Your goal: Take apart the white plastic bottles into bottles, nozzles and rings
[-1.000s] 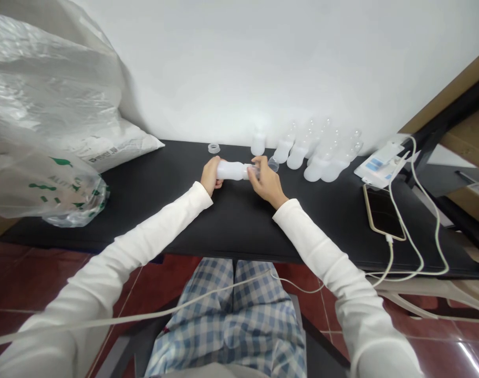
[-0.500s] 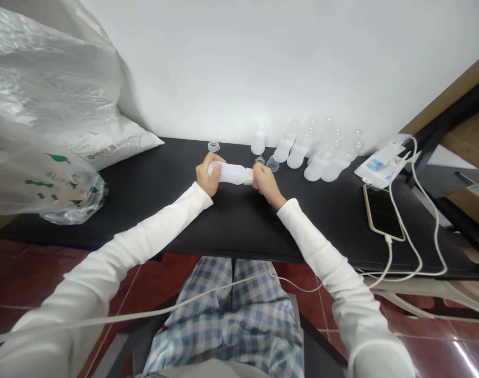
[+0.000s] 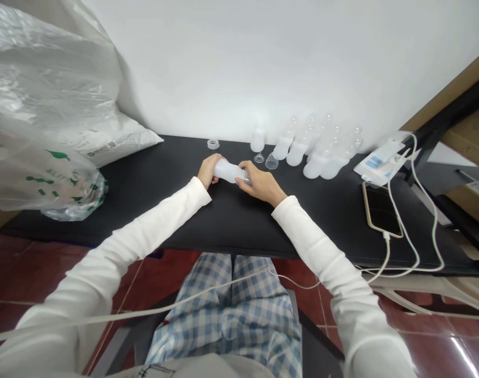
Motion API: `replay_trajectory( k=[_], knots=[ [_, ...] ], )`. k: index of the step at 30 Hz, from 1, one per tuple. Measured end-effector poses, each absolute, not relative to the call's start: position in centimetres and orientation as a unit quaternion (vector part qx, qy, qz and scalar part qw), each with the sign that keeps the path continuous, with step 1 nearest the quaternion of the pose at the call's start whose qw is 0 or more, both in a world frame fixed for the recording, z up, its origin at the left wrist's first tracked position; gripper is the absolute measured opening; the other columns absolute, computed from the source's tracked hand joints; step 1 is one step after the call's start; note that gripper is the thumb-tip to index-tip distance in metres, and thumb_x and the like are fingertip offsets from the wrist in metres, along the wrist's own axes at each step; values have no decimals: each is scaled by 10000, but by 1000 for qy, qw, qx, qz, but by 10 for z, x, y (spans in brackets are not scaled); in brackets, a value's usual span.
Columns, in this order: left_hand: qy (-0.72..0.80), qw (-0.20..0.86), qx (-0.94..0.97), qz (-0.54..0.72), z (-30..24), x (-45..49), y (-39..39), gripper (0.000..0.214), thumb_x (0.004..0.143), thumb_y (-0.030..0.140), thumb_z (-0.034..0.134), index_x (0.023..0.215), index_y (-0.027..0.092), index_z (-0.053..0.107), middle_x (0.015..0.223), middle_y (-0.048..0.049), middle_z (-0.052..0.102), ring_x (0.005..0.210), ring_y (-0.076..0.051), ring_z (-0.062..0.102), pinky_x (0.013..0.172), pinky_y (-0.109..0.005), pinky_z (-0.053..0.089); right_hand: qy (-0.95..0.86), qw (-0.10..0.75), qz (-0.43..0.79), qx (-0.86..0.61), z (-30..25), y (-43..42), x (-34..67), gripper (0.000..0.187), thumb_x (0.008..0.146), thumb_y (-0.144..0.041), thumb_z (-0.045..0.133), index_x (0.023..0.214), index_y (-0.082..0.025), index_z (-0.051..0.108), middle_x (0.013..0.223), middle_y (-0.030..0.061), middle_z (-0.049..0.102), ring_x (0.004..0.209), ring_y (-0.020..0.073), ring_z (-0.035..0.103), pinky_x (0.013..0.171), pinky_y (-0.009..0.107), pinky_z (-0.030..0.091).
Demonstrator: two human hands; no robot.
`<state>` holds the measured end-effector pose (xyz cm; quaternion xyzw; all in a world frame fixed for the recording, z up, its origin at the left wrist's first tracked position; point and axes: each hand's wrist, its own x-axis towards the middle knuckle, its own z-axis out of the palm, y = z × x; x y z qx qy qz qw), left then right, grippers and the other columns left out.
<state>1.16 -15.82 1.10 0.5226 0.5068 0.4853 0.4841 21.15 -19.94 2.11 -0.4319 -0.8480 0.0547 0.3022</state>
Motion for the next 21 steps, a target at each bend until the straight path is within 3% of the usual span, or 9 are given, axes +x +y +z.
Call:
replay_trajectory(
  k=[3, 11, 21],
  knots=[
    [491, 483, 534, 490, 12, 11, -161, 445, 936, 588, 506, 772, 178, 559, 470, 58, 397, 314, -63, 318, 341, -213, 189, -836, 311, 46, -449, 18, -199, 212, 326, 954, -474, 475, 1138, -208, 512, 924, 60, 678, 713, 201, 644, 591, 284, 406],
    [448, 447, 571, 522, 2, 10, -158, 523, 902, 698, 522, 777, 190, 542, 501, 54, 427, 338, -63, 361, 345, -211, 249, -735, 475, 145, -462, 19, -195, 209, 206, 922, -434, 546, 903, -255, 447, 721, -29, 611, 645, 150, 600, 665, 290, 453],
    [417, 407, 622, 523, -2, 5, -157, 546, 934, 690, 467, 815, 180, 620, 538, 27, 534, 339, -79, 433, 385, -226, 326, -681, 463, 291, -487, 23, -197, 205, 251, 920, -468, 553, 849, -263, 426, 500, -99, 474, 450, 117, 469, 550, 269, 363]
  ],
)
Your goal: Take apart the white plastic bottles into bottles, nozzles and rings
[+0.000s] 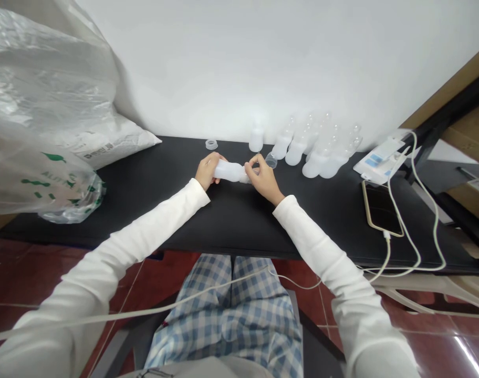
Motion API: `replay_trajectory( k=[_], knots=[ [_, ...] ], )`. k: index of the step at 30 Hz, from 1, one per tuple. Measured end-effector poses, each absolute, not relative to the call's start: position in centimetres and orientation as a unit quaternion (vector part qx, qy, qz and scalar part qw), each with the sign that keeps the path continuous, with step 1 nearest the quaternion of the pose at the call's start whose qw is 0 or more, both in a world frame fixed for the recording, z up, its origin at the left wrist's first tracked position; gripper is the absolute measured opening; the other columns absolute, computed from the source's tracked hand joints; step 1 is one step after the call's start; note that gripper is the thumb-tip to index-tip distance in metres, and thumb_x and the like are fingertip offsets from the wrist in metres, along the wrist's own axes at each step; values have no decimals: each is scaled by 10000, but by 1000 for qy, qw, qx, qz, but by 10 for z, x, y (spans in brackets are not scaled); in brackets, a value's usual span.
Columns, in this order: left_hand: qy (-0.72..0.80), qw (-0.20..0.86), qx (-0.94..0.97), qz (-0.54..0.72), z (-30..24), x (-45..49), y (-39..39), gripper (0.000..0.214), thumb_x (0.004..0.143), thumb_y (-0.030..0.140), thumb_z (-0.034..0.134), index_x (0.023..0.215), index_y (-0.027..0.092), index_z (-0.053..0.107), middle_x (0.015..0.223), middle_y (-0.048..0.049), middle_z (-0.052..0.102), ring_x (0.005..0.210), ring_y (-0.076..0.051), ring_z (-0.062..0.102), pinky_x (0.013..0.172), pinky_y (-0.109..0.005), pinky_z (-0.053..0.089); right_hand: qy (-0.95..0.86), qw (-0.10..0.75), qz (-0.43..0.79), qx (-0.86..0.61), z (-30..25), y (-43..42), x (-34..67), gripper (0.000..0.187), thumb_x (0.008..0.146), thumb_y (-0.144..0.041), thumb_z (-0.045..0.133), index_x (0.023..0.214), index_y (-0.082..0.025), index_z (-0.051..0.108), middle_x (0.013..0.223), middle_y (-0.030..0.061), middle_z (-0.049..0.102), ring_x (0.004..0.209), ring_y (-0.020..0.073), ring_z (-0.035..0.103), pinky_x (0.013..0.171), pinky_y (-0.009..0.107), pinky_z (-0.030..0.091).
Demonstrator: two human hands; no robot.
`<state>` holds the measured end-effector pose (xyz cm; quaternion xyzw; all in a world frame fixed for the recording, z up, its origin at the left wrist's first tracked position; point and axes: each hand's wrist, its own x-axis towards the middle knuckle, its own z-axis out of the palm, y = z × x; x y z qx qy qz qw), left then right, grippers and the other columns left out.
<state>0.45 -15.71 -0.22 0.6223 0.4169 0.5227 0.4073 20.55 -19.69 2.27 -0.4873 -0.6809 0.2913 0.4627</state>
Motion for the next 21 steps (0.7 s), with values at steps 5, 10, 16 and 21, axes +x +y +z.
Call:
replay_trajectory(
  k=[5, 10, 16, 21],
  knots=[
    [422, 393, 630, 521, -3, 4, -157, 529, 945, 670, 456, 822, 183, 622, 552, 25, 549, 339, -79, 443, 396, -225, 340, -656, 466, 330, -493, 22, -195, 205, 288, 911, -501, 554, 813, -262, 425, 482, -99, 438, 434, 111, 451, 514, 260, 361],
    [434, 375, 637, 515, -2, 3, -160, 519, 952, 665, 440, 855, 193, 632, 602, 14, 579, 367, -84, 466, 417, -224, 362, -635, 470, 359, -497, 24, -196, 204, 319, 903, -517, 566, 783, -257, 425, 524, -80, 461, 445, 97, 434, 475, 242, 350],
    [445, 276, 685, 507, 10, 1, -170, 393, 966, 552, 472, 939, 204, 654, 908, -32, 717, 557, -117, 605, 552, -251, 486, -560, 438, 485, -509, 25, -196, 204, 343, 898, -569, 533, 806, -253, 434, 471, -89, 401, 372, 68, 275, 355, 197, 162],
    [423, 164, 738, 500, 18, 0, -175, 302, 953, 468, 502, 972, 207, 652, 1025, -56, 744, 958, -203, 700, 911, -326, 528, -524, 434, 537, -499, 24, -195, 205, 393, 888, -596, 548, 779, -249, 399, 440, -99, 378, 353, 45, 197, 333, 176, 117]
  ],
)
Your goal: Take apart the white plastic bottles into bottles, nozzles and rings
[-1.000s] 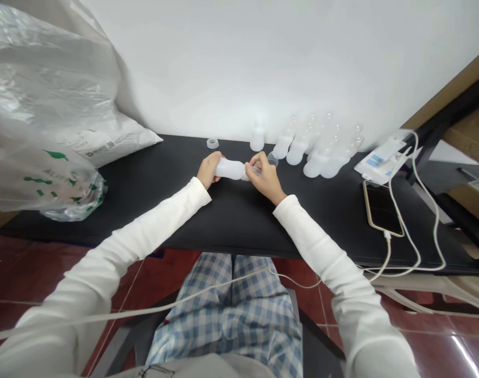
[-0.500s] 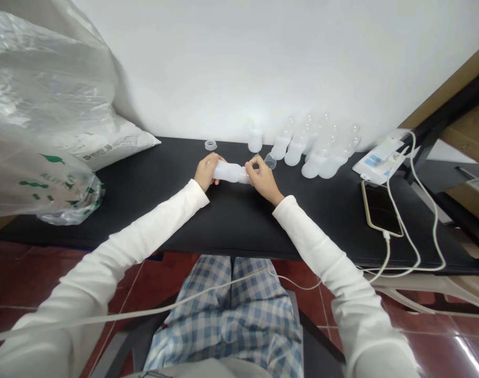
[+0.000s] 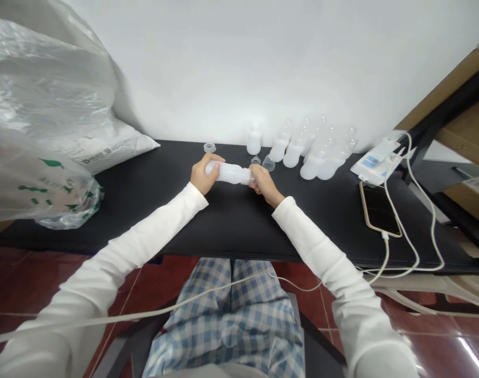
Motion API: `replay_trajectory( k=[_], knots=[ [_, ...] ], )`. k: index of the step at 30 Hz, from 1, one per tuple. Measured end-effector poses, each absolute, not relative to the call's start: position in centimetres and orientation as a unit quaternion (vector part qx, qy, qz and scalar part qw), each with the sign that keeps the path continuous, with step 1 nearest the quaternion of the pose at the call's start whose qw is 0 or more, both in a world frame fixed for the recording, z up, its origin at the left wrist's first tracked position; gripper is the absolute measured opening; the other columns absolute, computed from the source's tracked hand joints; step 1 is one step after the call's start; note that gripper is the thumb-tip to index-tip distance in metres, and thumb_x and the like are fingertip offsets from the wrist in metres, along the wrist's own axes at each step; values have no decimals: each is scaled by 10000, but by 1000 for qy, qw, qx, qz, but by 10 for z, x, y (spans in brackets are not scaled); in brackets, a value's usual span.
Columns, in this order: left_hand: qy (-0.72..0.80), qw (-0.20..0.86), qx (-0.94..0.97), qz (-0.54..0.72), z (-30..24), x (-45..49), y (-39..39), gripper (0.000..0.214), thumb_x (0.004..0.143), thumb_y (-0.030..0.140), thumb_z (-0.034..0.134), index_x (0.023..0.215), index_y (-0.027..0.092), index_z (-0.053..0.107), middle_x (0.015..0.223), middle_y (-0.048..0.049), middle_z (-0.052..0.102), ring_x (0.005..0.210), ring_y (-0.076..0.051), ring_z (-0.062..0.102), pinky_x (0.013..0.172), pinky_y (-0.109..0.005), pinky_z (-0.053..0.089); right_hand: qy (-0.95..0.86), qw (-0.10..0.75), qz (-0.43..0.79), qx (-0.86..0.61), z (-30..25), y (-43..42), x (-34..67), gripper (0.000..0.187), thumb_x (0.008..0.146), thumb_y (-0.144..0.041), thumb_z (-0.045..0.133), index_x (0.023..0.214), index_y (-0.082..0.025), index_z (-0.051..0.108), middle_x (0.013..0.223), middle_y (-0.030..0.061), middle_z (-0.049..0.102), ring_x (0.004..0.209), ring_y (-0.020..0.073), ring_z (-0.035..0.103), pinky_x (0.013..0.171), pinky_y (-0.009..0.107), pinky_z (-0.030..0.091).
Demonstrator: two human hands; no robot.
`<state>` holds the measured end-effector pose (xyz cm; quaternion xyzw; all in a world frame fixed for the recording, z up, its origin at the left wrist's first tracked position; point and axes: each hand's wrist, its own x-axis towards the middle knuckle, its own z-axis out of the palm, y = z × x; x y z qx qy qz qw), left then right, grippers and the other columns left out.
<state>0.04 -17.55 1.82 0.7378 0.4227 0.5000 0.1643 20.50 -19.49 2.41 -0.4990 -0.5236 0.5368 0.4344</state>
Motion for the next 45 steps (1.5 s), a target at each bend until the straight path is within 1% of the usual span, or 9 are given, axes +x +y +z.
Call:
replay_trajectory(
  k=[9, 13, 15, 18, 21, 25, 37, 42, 45],
  knots=[
    [383, 190, 792, 435, 6, 0, -167, 416, 955, 525, 491, 1225, 210, 520, 1264, -112, 659, 1133, -229, 658, 930, -339, 526, -501, 598, 430, -455, 21, -184, 209, 556, 780, -760, 647, 915, -260, 444, 613, -96, 415, 462, 72, 372, 382, 195, 355],
    [380, 185, 835, 352, -7, 10, -171, 706, 826, 524, 684, 1376, 206, 375, 1399, -146, 562, 1106, -251, 684, 799, -349, 563, -580, 597, 361, -420, 16, -181, 209, 593, 777, -712, 682, 1117, -280, 458, 871, -26, 556, 691, 121, 576, 572, 252, 529],
    [361, 178, 847, 347, -14, 17, -173, 759, 812, 482, 712, 1401, 207, 321, 1440, -159, 522, 1126, -259, 689, 825, -372, 569, -635, 566, 308, -426, 12, -185, 206, 629, 798, -698, 670, 1209, -274, 454, 1079, 47, 593, 901, 175, 641, 722, 313, 586],
    [340, 179, 856, 345, -17, 23, -175, 768, 829, 435, 704, 1421, 194, 279, 1449, -181, 510, 1141, -286, 695, 885, -413, 563, -693, 538, 226, -424, 9, -194, 200, 600, 869, -636, 625, 1286, -248, 438, 1248, 113, 556, 1150, 243, 607, 959, 419, 562],
    [364, 191, 860, 302, -14, 25, -174, 635, 885, 454, 645, 1376, 167, 364, 1306, -172, 604, 1057, -309, 715, 880, -443, 553, -721, 528, 156, -421, 12, -200, 196, 498, 908, -556, 602, 1255, -229, 459, 1212, 120, 569, 1191, 268, 590, 1062, 478, 502],
    [367, 190, 865, 285, -12, 26, -171, 490, 927, 428, 603, 1317, 164, 470, 1262, -163, 625, 1178, -328, 657, 956, -468, 528, -736, 513, 143, -419, 18, -205, 191, 484, 908, -477, 608, 1283, -227, 431, 1222, 133, 603, 1138, 269, 630, 1058, 485, 506],
    [363, 171, 885, 237, -14, 28, -173, 496, 912, 506, 637, 1261, 157, 587, 1270, -160, 681, 1249, -337, 626, 1069, -506, 468, -702, 496, 163, -484, 9, -190, 190, 519, 883, -431, 598, 1283, -239, 330, 1024, 74, 658, 877, 242, 680, 834, 445, 578],
    [368, 168, 887, 221, -11, 27, -173, 537, 923, 548, 604, 1286, 153, 583, 1276, -164, 681, 1258, -335, 619, 1085, -503, 445, -711, 487, 164, -480, 8, -189, 195, 527, 872, -429, 611, 1270, -238, 325, 1038, 84, 656, 893, 255, 693, 834, 459, 584],
    [360, 164, 896, 201, -10, 24, -173, 574, 935, 548, 586, 1352, 156, 552, 1367, -174, 640, 1322, -331, 577, 1117, -498, 416, -706, 505, 125, -480, 4, -188, 197, 583, 858, -415, 615, 1301, -234, 282, 1173, 137, 624, 1030, 287, 688, 905, 498, 572]
  ],
)
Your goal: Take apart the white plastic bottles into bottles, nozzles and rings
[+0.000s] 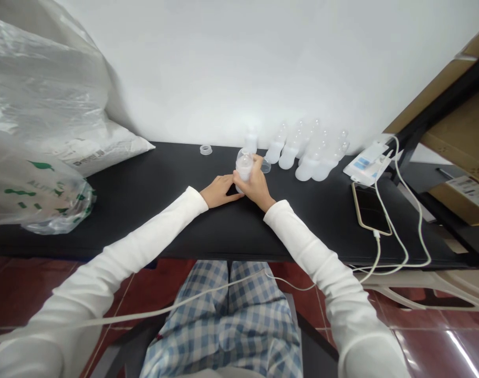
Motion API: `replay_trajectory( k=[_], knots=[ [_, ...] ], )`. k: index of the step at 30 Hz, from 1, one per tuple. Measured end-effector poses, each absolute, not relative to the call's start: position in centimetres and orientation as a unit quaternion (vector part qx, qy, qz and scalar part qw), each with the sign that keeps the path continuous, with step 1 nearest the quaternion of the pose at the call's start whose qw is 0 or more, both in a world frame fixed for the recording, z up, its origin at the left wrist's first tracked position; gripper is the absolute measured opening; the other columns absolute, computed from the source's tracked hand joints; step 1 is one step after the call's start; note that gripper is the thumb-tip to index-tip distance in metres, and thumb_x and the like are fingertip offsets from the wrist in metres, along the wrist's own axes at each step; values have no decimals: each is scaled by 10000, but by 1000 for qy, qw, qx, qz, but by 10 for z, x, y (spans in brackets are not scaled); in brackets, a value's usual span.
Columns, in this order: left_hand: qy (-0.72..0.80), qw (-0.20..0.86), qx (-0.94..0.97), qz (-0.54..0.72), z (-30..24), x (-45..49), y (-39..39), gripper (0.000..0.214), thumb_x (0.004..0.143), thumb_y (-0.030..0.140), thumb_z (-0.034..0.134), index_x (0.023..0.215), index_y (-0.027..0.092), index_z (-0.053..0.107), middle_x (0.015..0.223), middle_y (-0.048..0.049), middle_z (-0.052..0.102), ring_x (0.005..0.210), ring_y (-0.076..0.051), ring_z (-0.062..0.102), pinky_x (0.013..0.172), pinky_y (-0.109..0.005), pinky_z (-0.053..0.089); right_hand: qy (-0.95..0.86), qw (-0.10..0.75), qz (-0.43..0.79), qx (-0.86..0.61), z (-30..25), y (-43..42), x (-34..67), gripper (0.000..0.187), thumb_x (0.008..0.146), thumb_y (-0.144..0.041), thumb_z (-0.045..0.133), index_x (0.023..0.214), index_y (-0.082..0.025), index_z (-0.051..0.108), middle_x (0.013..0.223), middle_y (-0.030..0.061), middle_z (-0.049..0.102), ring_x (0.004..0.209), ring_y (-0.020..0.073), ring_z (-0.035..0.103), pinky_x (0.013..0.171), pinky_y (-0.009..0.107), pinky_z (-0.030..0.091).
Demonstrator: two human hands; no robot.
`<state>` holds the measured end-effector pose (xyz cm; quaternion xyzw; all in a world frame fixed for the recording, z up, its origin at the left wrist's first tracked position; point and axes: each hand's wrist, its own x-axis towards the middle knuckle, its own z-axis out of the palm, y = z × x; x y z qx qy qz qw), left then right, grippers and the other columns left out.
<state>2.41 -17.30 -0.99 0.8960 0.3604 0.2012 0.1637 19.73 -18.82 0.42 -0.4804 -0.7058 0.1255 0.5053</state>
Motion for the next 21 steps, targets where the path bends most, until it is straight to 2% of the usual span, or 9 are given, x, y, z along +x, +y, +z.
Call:
replay_trajectory(
  k=[3, 5, 9, 13, 21],
  knots=[
    [343, 160, 906, 190, -9, 20, -172, 527, 974, 478, 534, 1399, 165, 532, 1482, -174, 567, 1414, -308, 506, 1165, -492, 380, -688, 542, 64, -477, -1, -186, 201, 656, 847, -401, 609, 1353, -243, 223, 1391, 205, 492, 1264, 317, 601, 1011, 526, 534],
    [332, 159, 911, 186, -9, 17, -170, 476, 993, 442, 497, 1384, 177, 554, 1493, -161, 563, 1427, -288, 498, 1178, -483, 375, -680, 551, 36, -483, -3, -184, 204, 676, 853, -399, 596, 1380, -258, 196, 1454, 211, 425, 1336, 319, 552, 1041, 533, 521],
    [326, 158, 913, 187, -9, 14, -168, 457, 995, 418, 483, 1373, 176, 570, 1501, -158, 562, 1440, -279, 490, 1185, -479, 374, -671, 556, -36, -490, -10, -181, 215, 660, 870, -440, 573, 1395, -261, 215, 1408, 193, 448, 1329, 313, 554, 1051, 543, 516],
    [324, 163, 917, 168, -5, 14, -168, 455, 1001, 398, 462, 1379, 166, 562, 1542, -160, 521, 1450, -275, 479, 1187, -474, 371, -628, 566, -106, -524, -20, -174, 234, 693, 843, -485, 590, 1370, -194, 247, 1328, 205, 478, 1365, 354, 503, 1048, 577, 493],
    [341, 176, 911, 149, -2, 14, -170, 463, 1008, 389, 443, 1403, 168, 536, 1570, -140, 495, 1468, -266, 450, 1201, -458, 342, -571, 568, -172, -567, -23, -158, 281, 720, 819, -405, 607, 1399, -150, 267, 1302, 191, 413, 1337, 359, 450, 1102, 666, 395]
  ],
)
